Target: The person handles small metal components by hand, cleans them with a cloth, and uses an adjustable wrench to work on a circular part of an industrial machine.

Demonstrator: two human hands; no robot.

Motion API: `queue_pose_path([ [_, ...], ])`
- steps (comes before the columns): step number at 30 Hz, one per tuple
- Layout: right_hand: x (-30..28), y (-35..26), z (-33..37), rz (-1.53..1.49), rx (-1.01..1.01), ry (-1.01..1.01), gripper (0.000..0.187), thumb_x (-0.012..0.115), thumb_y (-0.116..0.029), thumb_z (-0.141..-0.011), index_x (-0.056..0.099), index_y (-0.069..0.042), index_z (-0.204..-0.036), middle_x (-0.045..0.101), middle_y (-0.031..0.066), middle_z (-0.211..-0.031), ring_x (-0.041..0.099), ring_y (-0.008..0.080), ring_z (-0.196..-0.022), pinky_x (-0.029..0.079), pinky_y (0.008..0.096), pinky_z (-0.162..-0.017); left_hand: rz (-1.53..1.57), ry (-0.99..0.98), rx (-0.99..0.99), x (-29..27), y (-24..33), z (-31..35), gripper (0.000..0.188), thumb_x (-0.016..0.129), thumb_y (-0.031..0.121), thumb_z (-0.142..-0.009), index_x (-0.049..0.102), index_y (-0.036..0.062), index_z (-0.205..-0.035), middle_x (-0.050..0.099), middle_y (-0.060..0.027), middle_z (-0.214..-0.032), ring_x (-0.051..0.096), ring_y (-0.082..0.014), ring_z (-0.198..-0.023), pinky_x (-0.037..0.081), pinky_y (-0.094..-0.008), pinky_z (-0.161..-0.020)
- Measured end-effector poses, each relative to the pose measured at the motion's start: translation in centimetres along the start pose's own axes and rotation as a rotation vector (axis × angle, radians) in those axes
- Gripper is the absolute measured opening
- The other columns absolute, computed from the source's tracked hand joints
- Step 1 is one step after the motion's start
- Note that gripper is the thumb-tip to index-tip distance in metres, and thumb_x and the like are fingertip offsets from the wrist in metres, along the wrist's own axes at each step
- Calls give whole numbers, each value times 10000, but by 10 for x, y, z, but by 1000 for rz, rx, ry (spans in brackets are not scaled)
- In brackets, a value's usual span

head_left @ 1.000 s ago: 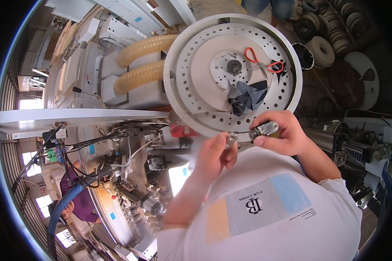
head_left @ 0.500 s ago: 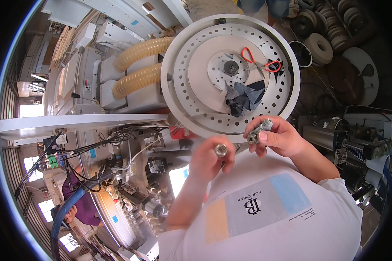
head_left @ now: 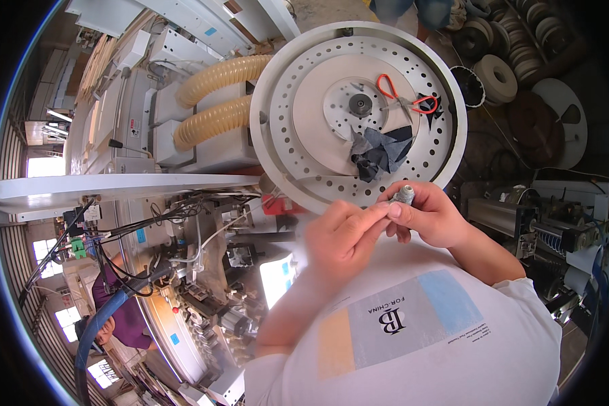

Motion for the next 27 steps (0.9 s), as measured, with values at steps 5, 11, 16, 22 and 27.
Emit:
queue_pose_path([
  [5, -6, 5, 0, -39, 71, 76, 352, 645, -392, -1018, 651, -45, -1074, 672, 52, -814, 618, 116, -661, 488, 257, -555, -144, -18, 124, -1, -2, 1, 245, 814, -33, -745, 712, 63, -946, 652, -51, -766, 617, -202, -595, 478, -323, -501],
  [11, -20, 10, 1, -242, 118, 214, 344, 605, -393, -1041, 655, -53, -1029, 618, 57, -665, 521, 111, -489, 439, 262, -465, -125, -94, 78, 4, -14, 9, 189, 814, 38, -778, 698, 56, -926, 649, -60, -768, 625, -202, -605, 484, -306, -509],
  [16, -19, 5, 3, -51, 89, 165, 395, 635, -464, -1014, 653, -73, -959, 620, 19, -696, 553, 92, -564, 437, 242, -519, -114, -77, 0, 2, -8, -5, 249, 827, 14, -766, 723, 40, -991, 649, -52, -769, 619, -187, -602, 482, -300, -505],
  [22, -12, -4, 4, 68, -2, 148, 352, 667, -417, -1009, 655, -69, -962, 597, 2, -690, 515, 63, -569, 402, 231, -516, -208, -40, 245, 10, 1, -7, 203, 806, 37, -793, 723, 66, -976, 564, -24, -696, 542, -174, -536, 393, -314, -444],
  [27, -15, 7, 5, -51, 99, 177, 397, 647, -457, -1011, 651, -63, -957, 580, 5, -667, 489, 68, -550, 381, 234, -499, -311, -58, 316, 15, 7, -5, 156, 788, 50, -793, 702, 83, -918, 524, -6, -672, 530, -168, -536, 380, -319, -444],
])
Point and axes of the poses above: each hand's wrist, its own z-axis away from the middle knuckle, its own x-axis out of the palm, y = z × x, the point moved 8 cm from there along -z, towards the middle knuckle
